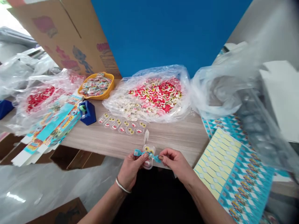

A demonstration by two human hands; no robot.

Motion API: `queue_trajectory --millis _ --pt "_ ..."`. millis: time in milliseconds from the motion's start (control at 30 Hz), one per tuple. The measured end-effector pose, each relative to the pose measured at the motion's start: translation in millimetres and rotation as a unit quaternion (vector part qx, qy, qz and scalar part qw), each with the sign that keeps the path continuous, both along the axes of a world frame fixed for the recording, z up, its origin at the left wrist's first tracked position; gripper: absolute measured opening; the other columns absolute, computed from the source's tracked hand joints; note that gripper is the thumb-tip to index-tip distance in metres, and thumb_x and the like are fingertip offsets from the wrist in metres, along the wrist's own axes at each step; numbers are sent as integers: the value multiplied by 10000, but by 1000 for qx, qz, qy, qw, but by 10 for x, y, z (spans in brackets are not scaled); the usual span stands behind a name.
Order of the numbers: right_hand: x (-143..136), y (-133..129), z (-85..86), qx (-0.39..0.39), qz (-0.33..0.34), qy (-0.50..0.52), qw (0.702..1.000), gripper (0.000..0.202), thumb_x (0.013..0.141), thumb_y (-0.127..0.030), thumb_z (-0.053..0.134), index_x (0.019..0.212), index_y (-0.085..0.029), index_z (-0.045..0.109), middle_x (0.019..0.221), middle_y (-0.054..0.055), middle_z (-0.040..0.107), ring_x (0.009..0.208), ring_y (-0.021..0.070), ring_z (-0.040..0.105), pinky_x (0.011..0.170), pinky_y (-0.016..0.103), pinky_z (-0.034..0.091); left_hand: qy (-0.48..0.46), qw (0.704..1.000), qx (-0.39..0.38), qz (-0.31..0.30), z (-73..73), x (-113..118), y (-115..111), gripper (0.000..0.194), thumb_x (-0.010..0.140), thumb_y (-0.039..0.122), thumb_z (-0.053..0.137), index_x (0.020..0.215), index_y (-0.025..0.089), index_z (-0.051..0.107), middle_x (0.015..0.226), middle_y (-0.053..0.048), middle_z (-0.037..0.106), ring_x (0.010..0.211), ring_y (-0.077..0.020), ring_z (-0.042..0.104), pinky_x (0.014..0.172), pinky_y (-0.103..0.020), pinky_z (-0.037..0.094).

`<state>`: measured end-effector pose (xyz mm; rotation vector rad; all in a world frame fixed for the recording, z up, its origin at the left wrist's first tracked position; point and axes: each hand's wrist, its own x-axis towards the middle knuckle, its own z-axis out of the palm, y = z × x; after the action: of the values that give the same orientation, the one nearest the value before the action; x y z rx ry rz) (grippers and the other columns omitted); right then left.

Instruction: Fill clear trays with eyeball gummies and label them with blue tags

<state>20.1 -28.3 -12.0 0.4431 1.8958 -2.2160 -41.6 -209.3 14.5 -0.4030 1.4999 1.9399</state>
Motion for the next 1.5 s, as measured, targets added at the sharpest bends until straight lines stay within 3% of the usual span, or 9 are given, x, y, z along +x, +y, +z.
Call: queue_trajectory --millis 200,333,500,667,800,867,1033,1200,1500 --pt "59 241 155 -72 -66 121 988 259 844 -432 687 787 -191 610 679 -30 540 640 110 467 625 240 369 -71 980 147 -116 206 -12 492 258 635 322 868 719 143 703 626 1 619 524 -72 530 504 -200 463" --pt "112 303 244 -54 -140 205 967 269 838 -454 695 793 -207 598 792 -1 564 718 132 510 670 252 409 -90 965 166 -184 255 49 725 280 630 353 868 698 138 703 599 -6 603 517 -85 539 514 -221 491" --pt "130 355 178 -177 -127 158 963 445 684 -560 798 878 -226 576 740 -24 566 592 109 470 542 226 374 -74 957 169 -222 238 111 847 306 656 379 849 759 130 705 648 -24 636 540 -90 555 546 -230 497" --pt "110 464 13 -239 -100 30 965 406 653 -454 845 865 -198 611 728 -21 602 577 109 515 547 229 400 0 984 69 -165 121 74 924 349 620 372 865 758 132 652 656 -18 658 578 -107 585 574 -230 489" --pt "159 498 -17 -146 -244 26 958 340 725 -472 776 892 -198 664 796 7 653 708 148 577 660 263 454 70 994 -21 -83 -23 53 1007 385 598 388 865 763 139 622 640 -6 663 567 -107 587 566 -229 492" --pt "202 474 14 -79 -246 52 965 299 783 -464 729 920 -203 677 829 9 659 767 156 579 717 270 452 92 992 -33 -75 -50 63 1041 399 583 398 866 761 139 621 643 -4 663 569 -108 589 564 -228 495" --pt "266 440 87 13 -214 84 973 283 831 -472 681 848 -192 645 796 5 650 759 165 562 730 277 442 76 990 -15 -121 9 67 1029 407 627 443 833 845 151 651 765 -28 701 645 -125 621 588 -232 498" --pt "315 522 106 -13 -194 66 979 308 842 -485 673 904 -184 663 865 31 684 803 181 585 766 291 454 93 991 39 -83 3 -16 914 302 637 362 849 758 151 671 701 12 650 666 -97 586 704 -234 477" --pt "304 347 119 -81 -177 79 978 265 826 -437 717 888 -181 686 854 34 690 784 168 585 748 288 452 -61 977 163 -127 -19 37 962 307 629 292 871 828 124 709 752 -27 680 657 -96 582 661 -225 438"
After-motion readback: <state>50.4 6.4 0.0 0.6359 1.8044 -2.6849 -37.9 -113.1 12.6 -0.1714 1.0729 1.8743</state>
